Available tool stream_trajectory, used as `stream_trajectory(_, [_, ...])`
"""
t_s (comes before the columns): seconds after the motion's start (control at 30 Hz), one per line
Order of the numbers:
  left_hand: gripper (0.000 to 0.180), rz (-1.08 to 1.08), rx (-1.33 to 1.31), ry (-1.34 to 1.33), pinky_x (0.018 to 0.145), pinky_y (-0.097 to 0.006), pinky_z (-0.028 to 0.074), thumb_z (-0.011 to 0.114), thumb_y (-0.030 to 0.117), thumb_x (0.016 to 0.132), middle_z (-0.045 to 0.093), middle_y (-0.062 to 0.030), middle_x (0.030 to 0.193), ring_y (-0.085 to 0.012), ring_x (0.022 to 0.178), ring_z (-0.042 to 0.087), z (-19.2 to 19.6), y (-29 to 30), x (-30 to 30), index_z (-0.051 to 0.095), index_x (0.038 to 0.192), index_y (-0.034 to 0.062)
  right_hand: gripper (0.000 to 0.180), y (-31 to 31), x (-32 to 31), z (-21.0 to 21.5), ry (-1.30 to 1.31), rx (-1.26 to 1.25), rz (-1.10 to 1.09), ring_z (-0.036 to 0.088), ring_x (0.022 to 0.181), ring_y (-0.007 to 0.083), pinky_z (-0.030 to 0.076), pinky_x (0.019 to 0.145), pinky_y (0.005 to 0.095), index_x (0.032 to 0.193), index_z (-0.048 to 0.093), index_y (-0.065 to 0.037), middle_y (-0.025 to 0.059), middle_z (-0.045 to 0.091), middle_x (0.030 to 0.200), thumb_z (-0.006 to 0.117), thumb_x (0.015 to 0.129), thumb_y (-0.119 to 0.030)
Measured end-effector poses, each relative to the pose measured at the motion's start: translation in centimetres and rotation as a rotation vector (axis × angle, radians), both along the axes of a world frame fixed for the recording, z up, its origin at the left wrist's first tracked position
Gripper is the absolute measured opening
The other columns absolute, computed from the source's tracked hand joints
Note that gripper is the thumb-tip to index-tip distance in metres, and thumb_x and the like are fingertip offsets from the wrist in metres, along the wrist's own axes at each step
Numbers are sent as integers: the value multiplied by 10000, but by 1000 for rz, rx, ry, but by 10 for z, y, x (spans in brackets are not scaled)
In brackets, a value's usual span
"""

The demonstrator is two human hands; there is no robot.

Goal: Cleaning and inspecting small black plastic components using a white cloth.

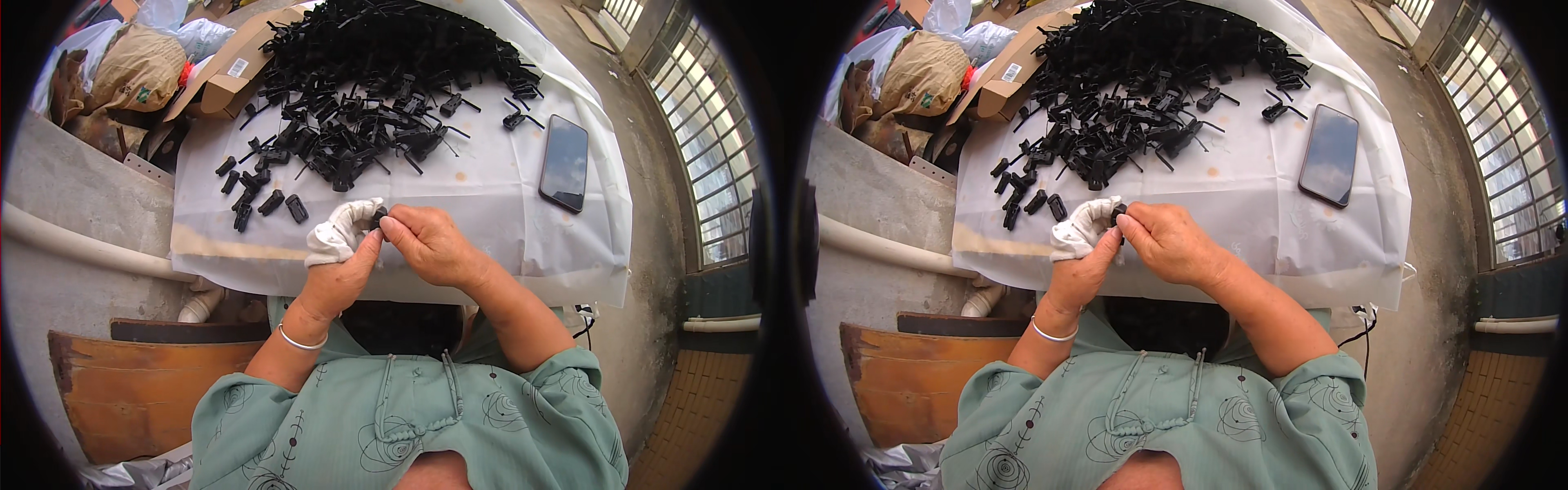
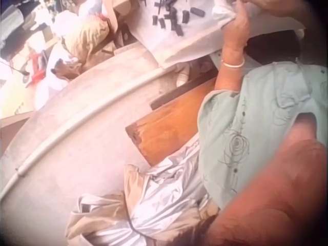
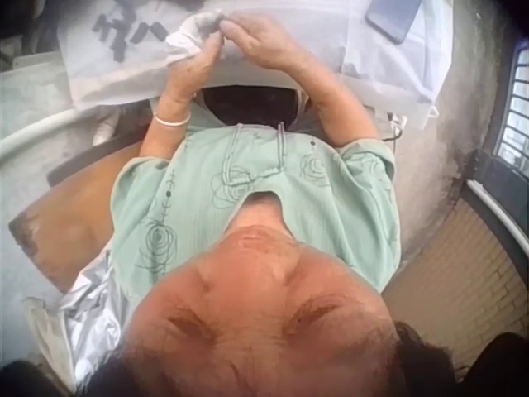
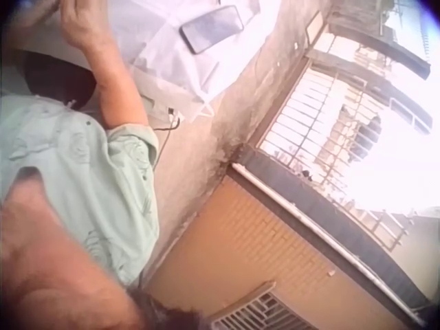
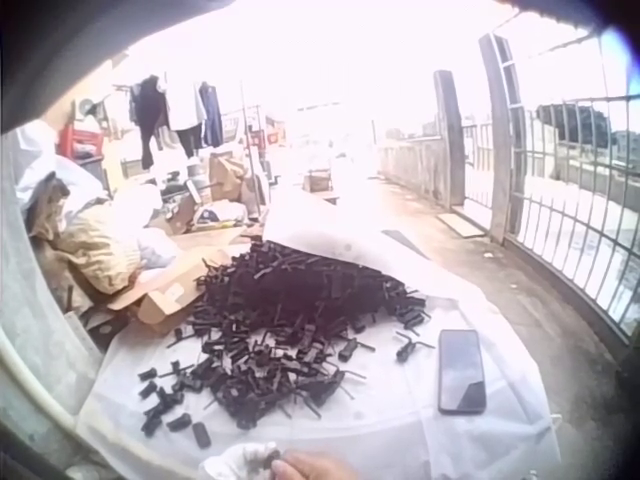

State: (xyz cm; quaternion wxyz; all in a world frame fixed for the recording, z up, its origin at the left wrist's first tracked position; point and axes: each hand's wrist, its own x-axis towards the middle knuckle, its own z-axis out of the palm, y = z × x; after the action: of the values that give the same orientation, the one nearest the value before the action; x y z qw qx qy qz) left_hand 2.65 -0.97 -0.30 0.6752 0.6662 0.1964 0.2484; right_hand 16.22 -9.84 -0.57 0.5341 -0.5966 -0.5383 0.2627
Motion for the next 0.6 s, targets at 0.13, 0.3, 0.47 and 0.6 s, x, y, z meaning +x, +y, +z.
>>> stream_trajectory(0.13, [305, 19, 39, 34, 656, -228, 474, 545, -10, 842, 573, -72, 998, -100, 818, 538, -6, 1, 1, 496, 1141, -33, 277, -1, 2, 1, -5, -64, 41, 477, 548, 324, 410, 537, 374, 734, 530, 17, 175, 529, 621, 499, 904, -200])
stream_trajectory(0.3, [284, 143, 543, 31, 763, -295, 488, 554, -17, 803, 602, -166, 1008, -225, 870, 607, -11, -2, 6, 536, 1084, -55, 293, 5, -7, -9, 131, -69, -68, 467, 518, 322, 405, 519, 375, 697, 523, 29, 177, 526, 595, 506, 889, -192])
stream_trajectory(0.47, [302, 91, 706, 152, 881, -267, 427, 490, -43, 859, 537, -119, 1093, -162, 996, 524, -9, -4, 0, 456, 1158, -64, 296, 6, -14, -6, 18, -59, -132, 463, 501, 298, 403, 513, 373, 689, 517, 31, 182, 524, 591, 512, 885, -191])
stream_trajectory(0.6, [287, 180, 614, 11, 774, -291, 477, 555, -5, 821, 588, -123, 957, -212, 826, 591, -17, -1, 7, 501, 1100, -46, 247, 7, -9, -8, 80, -65, -89, 513, 527, 307, 406, 514, 374, 724, 534, 23, 179, 539, 607, 524, 873, -173])
